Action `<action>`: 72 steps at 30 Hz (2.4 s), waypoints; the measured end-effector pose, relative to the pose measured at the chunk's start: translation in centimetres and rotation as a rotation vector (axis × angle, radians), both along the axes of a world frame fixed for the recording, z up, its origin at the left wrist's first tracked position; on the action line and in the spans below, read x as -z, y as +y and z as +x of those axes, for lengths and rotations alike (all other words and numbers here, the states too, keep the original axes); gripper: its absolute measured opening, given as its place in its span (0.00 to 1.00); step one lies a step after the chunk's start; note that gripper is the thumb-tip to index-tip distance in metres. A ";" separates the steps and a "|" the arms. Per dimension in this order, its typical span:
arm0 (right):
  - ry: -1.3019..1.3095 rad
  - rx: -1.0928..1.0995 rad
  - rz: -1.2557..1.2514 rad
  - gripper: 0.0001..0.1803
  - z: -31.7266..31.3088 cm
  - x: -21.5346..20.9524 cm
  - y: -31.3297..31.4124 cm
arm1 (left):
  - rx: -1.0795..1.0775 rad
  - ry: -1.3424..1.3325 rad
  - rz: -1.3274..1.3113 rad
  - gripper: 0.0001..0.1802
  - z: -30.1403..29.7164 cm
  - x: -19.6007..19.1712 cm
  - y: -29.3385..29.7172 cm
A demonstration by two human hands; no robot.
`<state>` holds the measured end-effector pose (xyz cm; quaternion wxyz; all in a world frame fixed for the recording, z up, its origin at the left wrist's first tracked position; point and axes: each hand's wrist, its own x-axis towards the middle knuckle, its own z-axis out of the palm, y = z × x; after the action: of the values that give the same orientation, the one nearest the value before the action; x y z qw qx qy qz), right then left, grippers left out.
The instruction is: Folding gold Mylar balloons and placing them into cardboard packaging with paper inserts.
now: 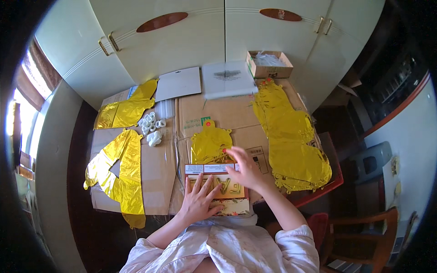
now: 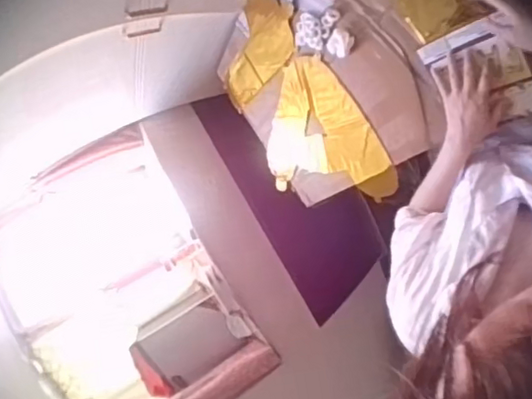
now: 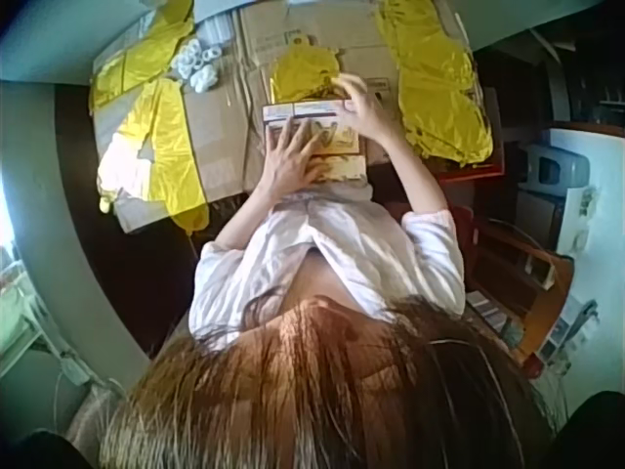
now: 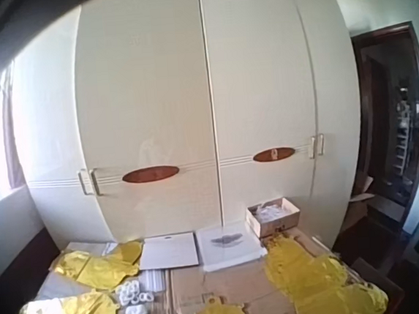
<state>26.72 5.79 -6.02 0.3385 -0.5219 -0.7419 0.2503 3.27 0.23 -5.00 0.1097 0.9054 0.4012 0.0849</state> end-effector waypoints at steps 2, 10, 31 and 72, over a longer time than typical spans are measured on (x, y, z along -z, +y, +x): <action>0.064 0.047 -0.046 0.33 -0.1 0.5 2.4 | -0.004 -0.010 -0.002 0.38 0.0 0.1 0.0; 0.299 0.159 -0.408 0.45 -0.6 0.4 6.8 | -0.008 -0.027 0.017 0.38 -0.1 0.5 -0.1; -0.104 0.006 -0.373 0.25 -0.4 -1.1 7.1 | 0.012 0.049 -0.010 0.43 -0.1 -0.6 -1.5; 0.119 -0.291 -0.004 0.09 0.6 -0.3 4.0 | 0.019 0.198 -0.163 0.48 0.4 -1.7 -0.2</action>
<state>27.34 9.78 -5.72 0.3409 -0.3939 -0.7878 0.3287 3.66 -0.02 -3.35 0.1435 0.9011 0.4072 -0.0389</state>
